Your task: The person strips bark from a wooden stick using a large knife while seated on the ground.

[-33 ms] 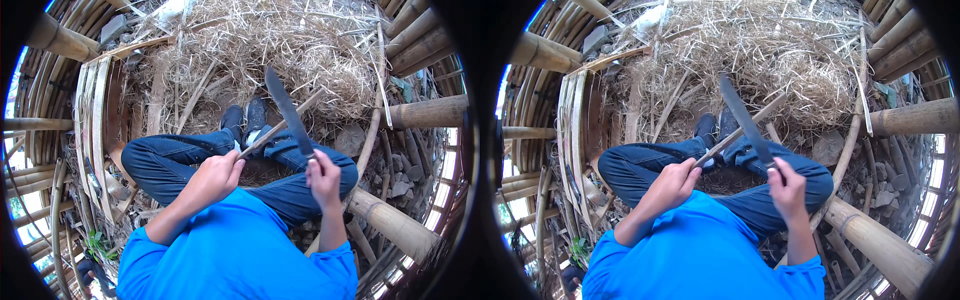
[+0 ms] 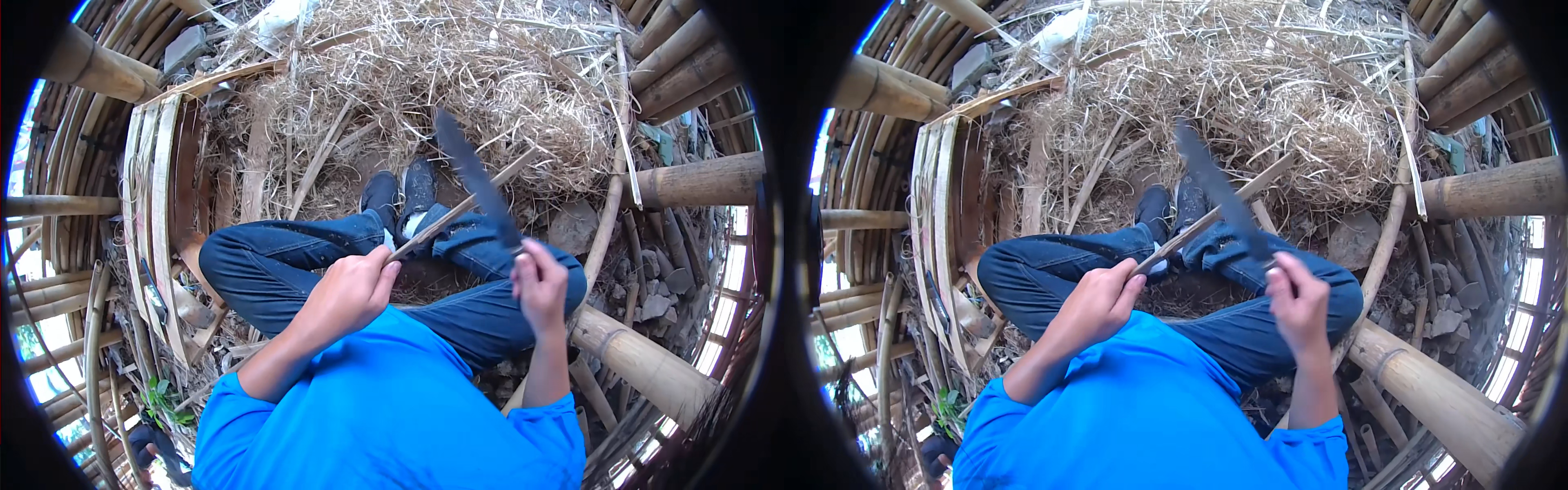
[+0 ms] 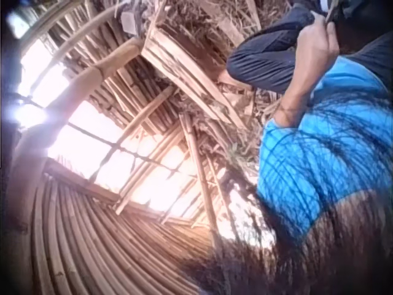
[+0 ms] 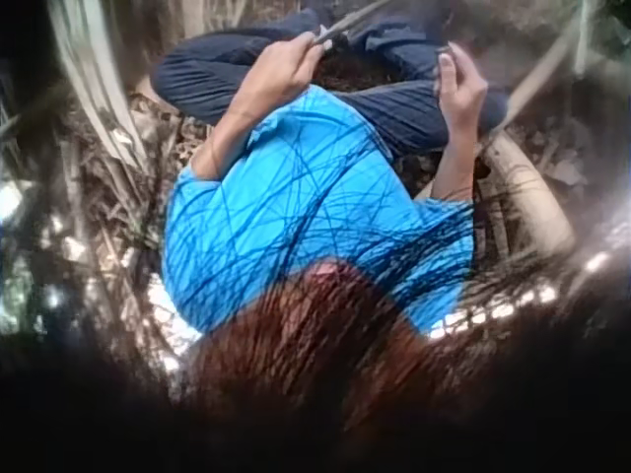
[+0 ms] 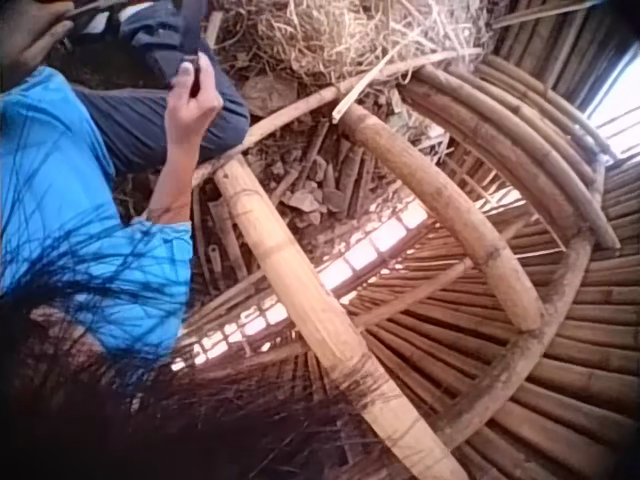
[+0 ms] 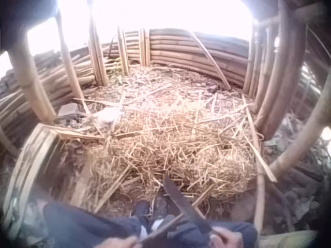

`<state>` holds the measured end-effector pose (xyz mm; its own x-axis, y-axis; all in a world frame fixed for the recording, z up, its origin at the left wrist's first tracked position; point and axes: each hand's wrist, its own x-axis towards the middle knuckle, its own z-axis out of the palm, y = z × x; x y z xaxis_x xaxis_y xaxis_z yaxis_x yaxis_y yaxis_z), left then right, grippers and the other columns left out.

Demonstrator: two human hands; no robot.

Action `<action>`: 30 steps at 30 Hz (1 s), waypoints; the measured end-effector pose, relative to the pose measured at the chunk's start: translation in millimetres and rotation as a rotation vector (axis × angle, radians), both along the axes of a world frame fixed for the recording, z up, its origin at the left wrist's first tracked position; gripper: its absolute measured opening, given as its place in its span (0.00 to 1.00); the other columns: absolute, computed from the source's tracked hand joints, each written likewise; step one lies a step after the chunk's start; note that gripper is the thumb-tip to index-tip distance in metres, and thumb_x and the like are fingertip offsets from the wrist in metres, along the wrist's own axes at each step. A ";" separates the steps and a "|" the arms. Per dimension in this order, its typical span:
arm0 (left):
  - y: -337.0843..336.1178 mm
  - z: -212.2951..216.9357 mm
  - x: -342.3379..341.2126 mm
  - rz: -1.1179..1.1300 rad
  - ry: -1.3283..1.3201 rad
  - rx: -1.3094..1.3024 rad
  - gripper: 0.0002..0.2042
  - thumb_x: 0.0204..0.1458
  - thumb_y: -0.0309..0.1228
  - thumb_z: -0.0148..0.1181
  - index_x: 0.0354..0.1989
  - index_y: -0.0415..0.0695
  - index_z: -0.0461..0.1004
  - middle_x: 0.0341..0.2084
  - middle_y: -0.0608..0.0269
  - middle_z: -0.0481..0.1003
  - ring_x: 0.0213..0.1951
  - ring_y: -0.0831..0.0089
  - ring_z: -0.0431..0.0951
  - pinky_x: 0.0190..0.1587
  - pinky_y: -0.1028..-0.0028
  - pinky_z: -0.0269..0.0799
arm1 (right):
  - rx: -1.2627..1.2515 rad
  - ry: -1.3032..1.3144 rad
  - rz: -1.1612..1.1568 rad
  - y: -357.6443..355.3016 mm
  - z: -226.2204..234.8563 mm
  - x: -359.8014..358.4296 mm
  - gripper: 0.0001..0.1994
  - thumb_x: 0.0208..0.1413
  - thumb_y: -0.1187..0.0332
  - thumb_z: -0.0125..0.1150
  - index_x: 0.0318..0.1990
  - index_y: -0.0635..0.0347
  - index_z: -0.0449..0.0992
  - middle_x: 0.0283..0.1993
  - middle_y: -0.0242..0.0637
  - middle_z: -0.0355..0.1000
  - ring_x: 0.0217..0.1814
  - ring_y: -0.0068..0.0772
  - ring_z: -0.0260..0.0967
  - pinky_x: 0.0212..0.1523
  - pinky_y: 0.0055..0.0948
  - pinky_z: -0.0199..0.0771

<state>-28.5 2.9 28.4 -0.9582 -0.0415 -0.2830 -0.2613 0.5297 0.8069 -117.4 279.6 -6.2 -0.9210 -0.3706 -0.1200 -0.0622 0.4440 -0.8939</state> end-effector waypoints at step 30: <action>1.2 -1.2 -8.6 -0.023 -0.066 0.088 0.07 0.57 0.27 0.49 0.31 0.34 0.66 0.17 0.41 0.68 0.24 0.44 0.71 0.27 0.55 0.62 | -0.354 -0.133 -0.342 -21.0 -11.4 5.5 0.13 0.61 0.70 0.56 0.49 0.70 0.73 0.21 0.30 0.70 0.17 0.15 0.64 0.19 0.18 0.65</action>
